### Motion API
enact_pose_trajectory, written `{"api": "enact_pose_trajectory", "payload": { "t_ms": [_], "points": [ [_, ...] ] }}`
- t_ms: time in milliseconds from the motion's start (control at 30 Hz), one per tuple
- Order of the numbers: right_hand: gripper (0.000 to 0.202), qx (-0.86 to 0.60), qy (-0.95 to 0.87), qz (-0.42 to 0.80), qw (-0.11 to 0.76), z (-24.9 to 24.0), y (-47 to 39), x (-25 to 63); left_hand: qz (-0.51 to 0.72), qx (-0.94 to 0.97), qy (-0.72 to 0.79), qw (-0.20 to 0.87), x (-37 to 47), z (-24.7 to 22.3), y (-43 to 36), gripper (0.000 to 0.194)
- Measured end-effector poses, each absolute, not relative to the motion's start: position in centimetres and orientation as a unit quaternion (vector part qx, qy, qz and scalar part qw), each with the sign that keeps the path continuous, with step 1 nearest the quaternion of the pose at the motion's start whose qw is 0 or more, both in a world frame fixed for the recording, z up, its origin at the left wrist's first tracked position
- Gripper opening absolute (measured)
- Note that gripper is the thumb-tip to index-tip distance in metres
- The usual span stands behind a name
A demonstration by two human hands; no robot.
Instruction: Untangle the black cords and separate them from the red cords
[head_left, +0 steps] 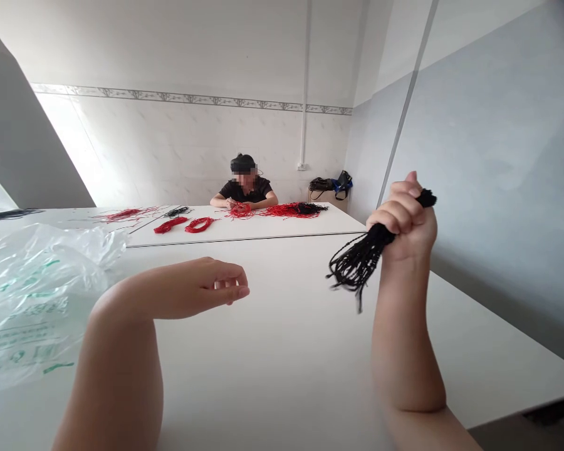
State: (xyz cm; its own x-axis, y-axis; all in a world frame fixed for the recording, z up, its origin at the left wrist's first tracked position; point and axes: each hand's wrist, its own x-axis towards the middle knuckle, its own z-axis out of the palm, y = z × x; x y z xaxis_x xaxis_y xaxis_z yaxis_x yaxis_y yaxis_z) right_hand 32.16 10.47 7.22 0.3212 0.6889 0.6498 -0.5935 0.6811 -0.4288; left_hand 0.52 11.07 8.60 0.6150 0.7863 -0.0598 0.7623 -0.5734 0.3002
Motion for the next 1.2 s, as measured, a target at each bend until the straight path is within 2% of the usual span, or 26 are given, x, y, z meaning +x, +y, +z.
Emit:
{"api": "enact_pose_trajectory", "payload": {
  "t_ms": [100,167,333,400,533,600,700,767,900,933,1000,1100,1200],
  "points": [
    [0.04,-0.039,-0.418,0.415,0.807,7.1,11.1,32.1,-0.017,0.878,0.447,0.167,0.5,8.8,10.6,0.033],
    [0.041,-0.074,-0.415,0.384,0.821,6.8,11.9,31.9,-0.029,0.873,0.457,0.167,0.6,9.0,10.4,0.034],
    [0.045,-0.203,-0.37,0.119,0.899,6.2,13.7,30.8,-0.044,0.868,0.471,0.15,0.6,9.0,10.0,0.036],
    [0.045,-0.189,-0.393,0.168,0.884,6.3,13.5,30.6,-0.035,0.867,0.475,0.145,0.6,8.9,10.0,0.036],
    [0.04,-0.074,-0.464,0.399,0.788,6.7,12.1,31.0,-0.004,0.866,0.475,0.158,0.5,8.7,10.1,0.039],
    [0.038,-0.037,-0.471,0.436,0.766,6.7,11.7,31.1,-0.002,0.867,0.472,0.161,0.5,8.7,10.2,0.042],
    [0.039,-0.057,-0.477,0.444,0.757,6.6,12.0,30.4,-0.007,0.868,0.469,0.16,0.6,8.6,10.2,0.044],
    [0.041,-0.107,-0.478,0.402,0.773,6.3,12.6,29.3,-0.001,0.869,0.468,0.16,0.6,8.6,10.2,0.044],
    [0.044,-0.215,-0.457,0.168,0.847,5.8,13.8,26.9,0.009,0.871,0.464,0.158,0.8,8.5,10.2,0.043],
    [0.044,-0.223,-0.459,0.144,0.848,5.7,14.0,26.4,0.007,0.873,0.461,0.159,0.9,8.5,10.1,0.043],
    [0.045,-0.208,-0.473,0.194,0.834,5.5,14.1,25.5,-0.008,0.88,0.444,0.165,1.4,8.5,9.9,0.043],
    [0.049,-0.158,-0.481,0.348,0.789,5.4,14.0,24.2,-0.039,0.908,0.372,0.19,2.5,8.4,9.1,0.046],
    [0.05,-0.142,-0.49,0.4,0.761,5.2,13.4,22.8,-0.075,0.93,0.282,0.223,4.0,8.1,8.2,0.054]
  ]
}}
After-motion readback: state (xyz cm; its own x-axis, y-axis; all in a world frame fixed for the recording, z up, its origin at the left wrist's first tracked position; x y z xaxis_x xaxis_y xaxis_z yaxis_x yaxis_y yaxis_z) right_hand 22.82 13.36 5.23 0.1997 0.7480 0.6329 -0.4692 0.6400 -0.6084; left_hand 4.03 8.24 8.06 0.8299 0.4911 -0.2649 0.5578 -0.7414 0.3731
